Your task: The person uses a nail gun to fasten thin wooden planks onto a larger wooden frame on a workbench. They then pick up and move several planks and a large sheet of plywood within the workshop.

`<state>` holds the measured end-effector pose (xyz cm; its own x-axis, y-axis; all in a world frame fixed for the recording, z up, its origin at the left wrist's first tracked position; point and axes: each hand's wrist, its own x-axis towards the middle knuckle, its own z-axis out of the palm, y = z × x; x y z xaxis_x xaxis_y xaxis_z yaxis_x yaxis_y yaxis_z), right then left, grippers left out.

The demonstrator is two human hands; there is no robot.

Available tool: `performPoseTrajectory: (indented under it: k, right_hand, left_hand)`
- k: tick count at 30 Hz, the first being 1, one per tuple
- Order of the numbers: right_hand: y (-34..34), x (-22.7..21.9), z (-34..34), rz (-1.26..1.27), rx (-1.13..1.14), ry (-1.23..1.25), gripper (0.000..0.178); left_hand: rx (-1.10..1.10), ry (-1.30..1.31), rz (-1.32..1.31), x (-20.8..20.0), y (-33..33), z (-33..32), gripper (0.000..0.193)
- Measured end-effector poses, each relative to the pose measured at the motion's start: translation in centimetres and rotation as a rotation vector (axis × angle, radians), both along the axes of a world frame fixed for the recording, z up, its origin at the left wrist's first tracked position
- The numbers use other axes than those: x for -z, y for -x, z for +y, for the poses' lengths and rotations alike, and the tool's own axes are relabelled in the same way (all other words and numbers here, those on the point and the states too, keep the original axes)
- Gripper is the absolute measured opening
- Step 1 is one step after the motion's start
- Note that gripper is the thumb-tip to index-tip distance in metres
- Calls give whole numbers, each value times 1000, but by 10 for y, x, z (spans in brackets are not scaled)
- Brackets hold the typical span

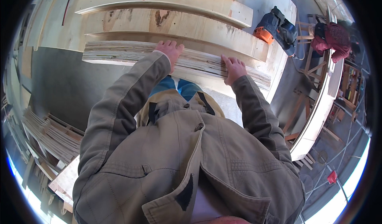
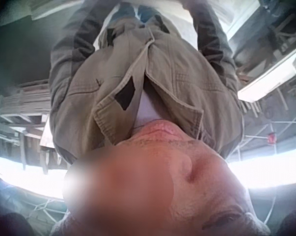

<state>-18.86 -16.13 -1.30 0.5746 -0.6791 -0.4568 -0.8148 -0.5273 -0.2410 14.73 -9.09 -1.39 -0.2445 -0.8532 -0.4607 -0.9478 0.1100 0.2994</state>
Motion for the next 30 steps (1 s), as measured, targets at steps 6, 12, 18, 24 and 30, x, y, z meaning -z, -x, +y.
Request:
performPoseTrajectory:
  k: [6, 12, 18, 24, 30]
  right_hand:
    - [0, 8, -9, 35, 15, -89, 116]
    - [8, 17, -15, -9, -8, -113, 118]
    - [7, 22, -23, -99, 29, -175, 123]
    - [2, 13, -17, 9, 21, -74, 125]
    - [19, 17, -39, 2, -36, -296, 125]
  left_hand:
    - [2, -82, -10, -4, 1, -9, 88]
    - [-9, -99, -18, -2, 1, -11, 95]
    - [52, -137, 48, -5, -8, -21, 95]
    - [33, -213, 0, -14, -3, -30, 93]
    - [45, -340, 24, -9, 2, -37, 91]
